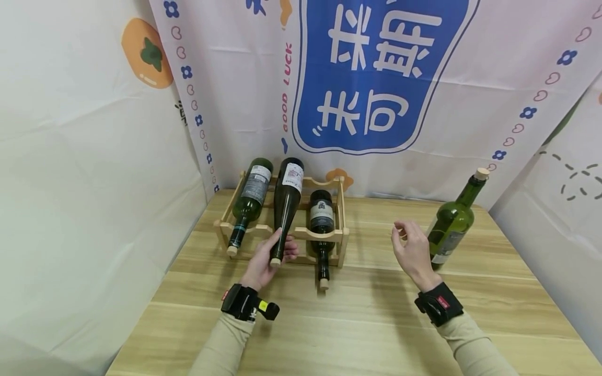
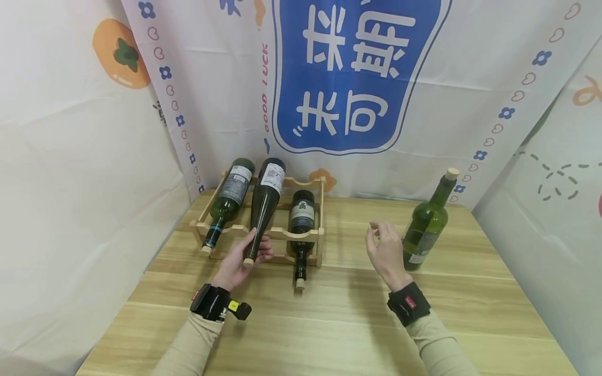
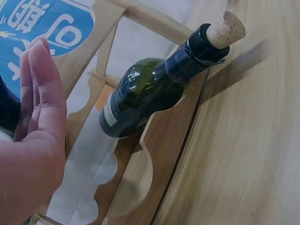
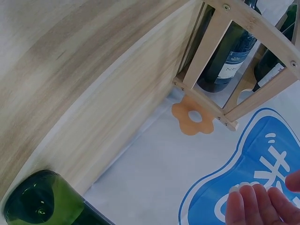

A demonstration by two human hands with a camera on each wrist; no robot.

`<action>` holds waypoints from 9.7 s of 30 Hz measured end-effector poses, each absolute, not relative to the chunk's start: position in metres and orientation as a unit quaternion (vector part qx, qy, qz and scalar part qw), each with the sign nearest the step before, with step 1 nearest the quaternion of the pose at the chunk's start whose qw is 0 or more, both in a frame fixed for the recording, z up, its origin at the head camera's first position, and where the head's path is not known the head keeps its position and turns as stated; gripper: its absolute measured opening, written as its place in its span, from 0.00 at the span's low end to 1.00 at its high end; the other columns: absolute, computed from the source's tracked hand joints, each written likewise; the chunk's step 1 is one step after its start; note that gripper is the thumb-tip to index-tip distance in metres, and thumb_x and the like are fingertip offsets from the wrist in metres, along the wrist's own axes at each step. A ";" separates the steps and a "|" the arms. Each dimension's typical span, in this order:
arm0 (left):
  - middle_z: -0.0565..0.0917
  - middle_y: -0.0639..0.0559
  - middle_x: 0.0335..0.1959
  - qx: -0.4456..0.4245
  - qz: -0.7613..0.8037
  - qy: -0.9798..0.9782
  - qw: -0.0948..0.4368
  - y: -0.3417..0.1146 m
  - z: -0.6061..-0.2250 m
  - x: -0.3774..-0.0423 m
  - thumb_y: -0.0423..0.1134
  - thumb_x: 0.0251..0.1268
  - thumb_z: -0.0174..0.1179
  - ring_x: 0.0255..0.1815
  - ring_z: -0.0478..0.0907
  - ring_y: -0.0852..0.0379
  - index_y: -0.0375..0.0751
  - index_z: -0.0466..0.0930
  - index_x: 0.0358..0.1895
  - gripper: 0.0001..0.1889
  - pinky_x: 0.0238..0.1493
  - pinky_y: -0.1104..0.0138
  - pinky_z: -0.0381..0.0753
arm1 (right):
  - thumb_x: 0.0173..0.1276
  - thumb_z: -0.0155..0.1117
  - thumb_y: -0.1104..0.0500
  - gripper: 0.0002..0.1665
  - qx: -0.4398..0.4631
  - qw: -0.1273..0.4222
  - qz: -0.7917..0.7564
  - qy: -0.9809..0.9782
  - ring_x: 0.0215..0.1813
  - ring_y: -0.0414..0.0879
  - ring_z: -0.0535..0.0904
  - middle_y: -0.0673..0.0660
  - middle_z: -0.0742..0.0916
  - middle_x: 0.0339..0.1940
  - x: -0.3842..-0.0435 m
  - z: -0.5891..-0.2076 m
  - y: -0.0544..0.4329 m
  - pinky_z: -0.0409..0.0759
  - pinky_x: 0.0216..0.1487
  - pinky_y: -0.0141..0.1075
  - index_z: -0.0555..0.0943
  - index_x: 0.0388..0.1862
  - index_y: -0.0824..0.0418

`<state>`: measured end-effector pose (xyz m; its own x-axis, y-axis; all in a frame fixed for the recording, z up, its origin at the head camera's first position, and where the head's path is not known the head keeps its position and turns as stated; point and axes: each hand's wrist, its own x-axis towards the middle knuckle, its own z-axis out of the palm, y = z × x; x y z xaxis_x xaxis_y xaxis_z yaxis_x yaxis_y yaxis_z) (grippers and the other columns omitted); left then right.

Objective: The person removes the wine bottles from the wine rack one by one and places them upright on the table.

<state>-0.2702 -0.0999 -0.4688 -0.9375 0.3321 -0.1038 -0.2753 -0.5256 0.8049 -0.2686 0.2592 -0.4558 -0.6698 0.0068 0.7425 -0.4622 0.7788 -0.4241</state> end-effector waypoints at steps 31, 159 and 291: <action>0.76 0.55 0.27 0.021 0.869 0.464 0.171 -0.100 -0.463 -0.268 0.47 0.75 0.49 0.22 0.74 0.64 0.28 0.65 0.52 0.21 0.24 0.77 0.76 | 0.67 0.58 0.66 0.09 0.145 0.313 0.376 -0.860 0.32 0.50 0.81 0.64 0.86 0.36 -0.292 -0.424 0.206 0.81 0.32 0.35 0.81 0.43 0.70; 0.81 0.52 0.24 0.079 0.829 0.537 0.138 -0.020 -0.414 -0.246 0.45 0.73 0.54 0.19 0.81 0.61 0.18 0.70 0.51 0.25 0.23 0.72 0.83 | 0.78 0.42 0.44 0.33 0.070 -0.101 0.719 -0.684 0.35 0.38 0.79 0.52 0.79 0.38 -0.331 -0.369 0.122 0.81 0.41 0.29 0.67 0.61 0.74; 0.82 0.53 0.25 0.111 0.801 0.550 0.210 0.068 -0.437 -0.240 0.47 0.71 0.56 0.19 0.81 0.61 0.30 0.76 0.43 0.19 0.25 0.72 0.81 | 0.78 0.42 0.45 0.22 0.012 -0.085 0.761 -0.643 0.29 0.35 0.75 0.46 0.79 0.26 -0.306 -0.407 0.226 0.77 0.33 0.26 0.68 0.45 0.64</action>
<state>-0.2402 0.0676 -0.4372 -0.8877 0.4573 -0.0535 -0.2142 -0.3073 0.9272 -0.3063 0.2261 -0.4066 -0.9853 -0.1452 -0.0901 0.1132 -0.1599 -0.9806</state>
